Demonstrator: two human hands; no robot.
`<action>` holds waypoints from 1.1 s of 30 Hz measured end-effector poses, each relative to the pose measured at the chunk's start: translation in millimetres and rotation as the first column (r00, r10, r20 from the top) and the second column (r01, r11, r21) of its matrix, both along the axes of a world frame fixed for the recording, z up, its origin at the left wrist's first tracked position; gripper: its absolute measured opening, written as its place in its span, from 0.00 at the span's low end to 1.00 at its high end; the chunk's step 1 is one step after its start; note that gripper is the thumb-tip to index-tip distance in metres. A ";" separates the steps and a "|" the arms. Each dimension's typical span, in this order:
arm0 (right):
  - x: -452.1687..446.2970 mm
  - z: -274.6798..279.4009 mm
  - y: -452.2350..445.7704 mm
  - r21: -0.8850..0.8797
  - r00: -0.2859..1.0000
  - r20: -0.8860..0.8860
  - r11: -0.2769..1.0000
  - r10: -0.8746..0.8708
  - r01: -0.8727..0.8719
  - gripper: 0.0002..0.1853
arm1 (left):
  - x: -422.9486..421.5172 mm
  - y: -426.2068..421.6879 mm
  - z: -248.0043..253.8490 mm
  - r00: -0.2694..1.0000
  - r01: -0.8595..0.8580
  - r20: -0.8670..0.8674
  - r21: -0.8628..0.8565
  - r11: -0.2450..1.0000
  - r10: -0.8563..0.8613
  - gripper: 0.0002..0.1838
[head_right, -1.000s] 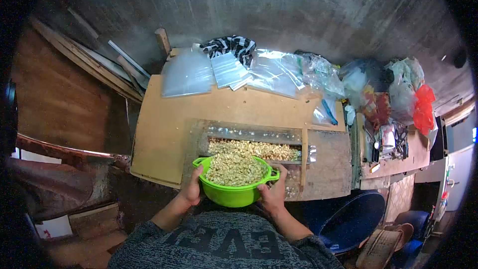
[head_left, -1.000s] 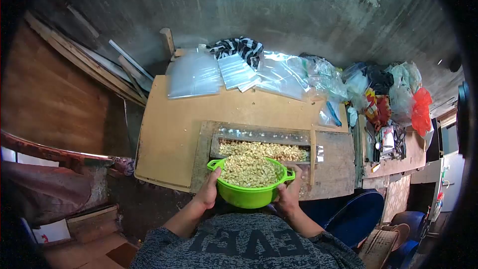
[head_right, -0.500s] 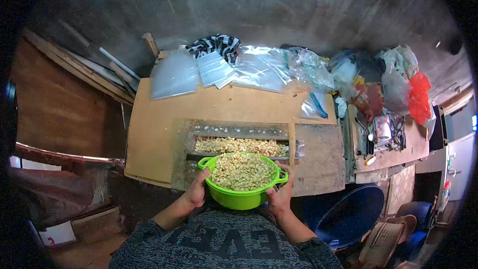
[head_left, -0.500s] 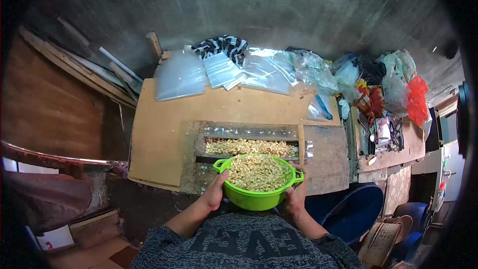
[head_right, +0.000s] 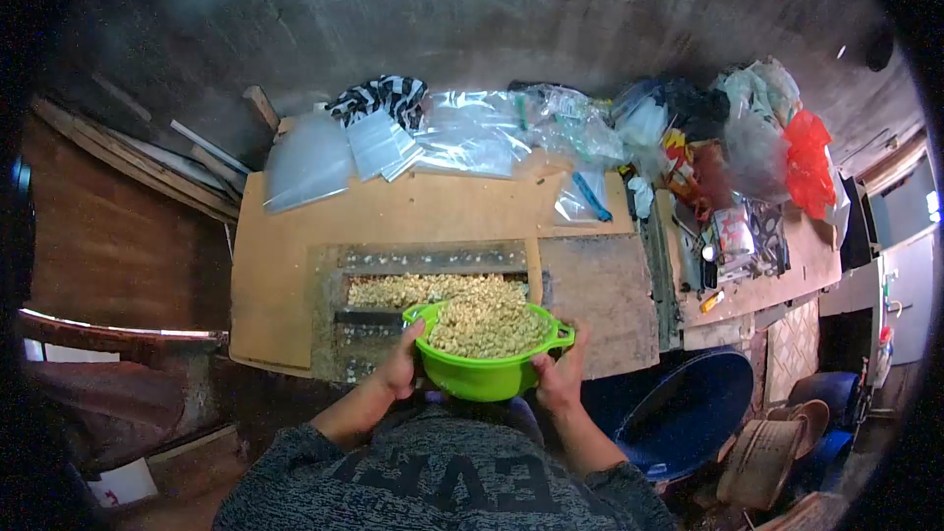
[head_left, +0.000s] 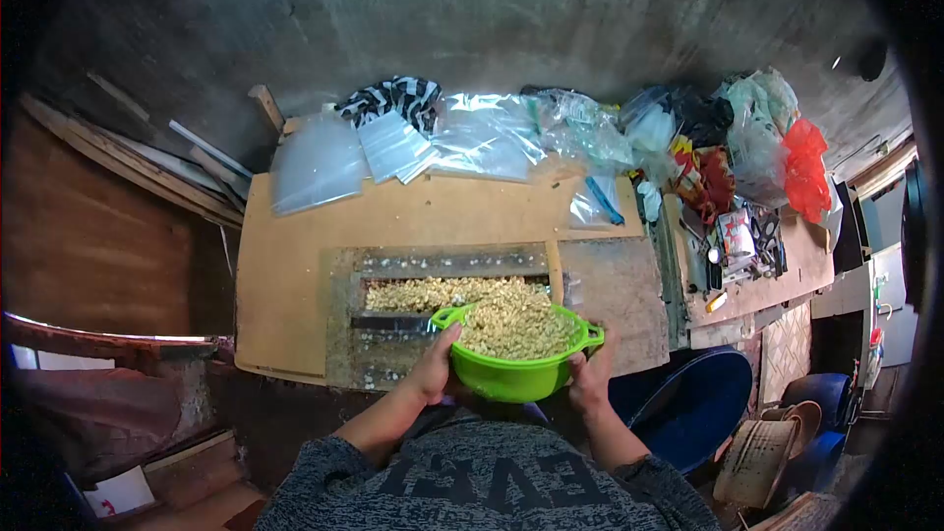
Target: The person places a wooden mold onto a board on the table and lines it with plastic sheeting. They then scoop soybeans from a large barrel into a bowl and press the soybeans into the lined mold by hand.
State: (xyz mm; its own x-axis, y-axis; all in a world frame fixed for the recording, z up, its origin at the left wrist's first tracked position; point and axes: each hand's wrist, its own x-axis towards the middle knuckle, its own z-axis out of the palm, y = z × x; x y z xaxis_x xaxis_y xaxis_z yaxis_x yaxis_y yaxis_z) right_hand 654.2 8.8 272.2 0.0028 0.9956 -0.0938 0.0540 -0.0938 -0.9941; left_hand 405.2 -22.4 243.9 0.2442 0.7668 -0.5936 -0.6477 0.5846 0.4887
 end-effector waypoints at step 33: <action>-229.7 -42.1 -41.0 -0.399 0.441 0.130 0.454 0.888 -0.797 0.31 | -110.5 -151.5 24.0 0.805 -0.252 -0.435 0.366 0.896 0.404 0.32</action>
State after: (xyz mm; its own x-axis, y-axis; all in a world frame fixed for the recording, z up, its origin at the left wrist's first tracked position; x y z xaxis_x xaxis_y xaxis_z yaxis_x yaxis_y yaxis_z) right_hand 424.4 -32.2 230.2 -0.7531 0.4473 -0.4824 0.5098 -0.0667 -0.8577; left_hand 294.7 -173.9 267.9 -0.3152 0.8954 -0.3144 -0.4062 0.1721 0.8974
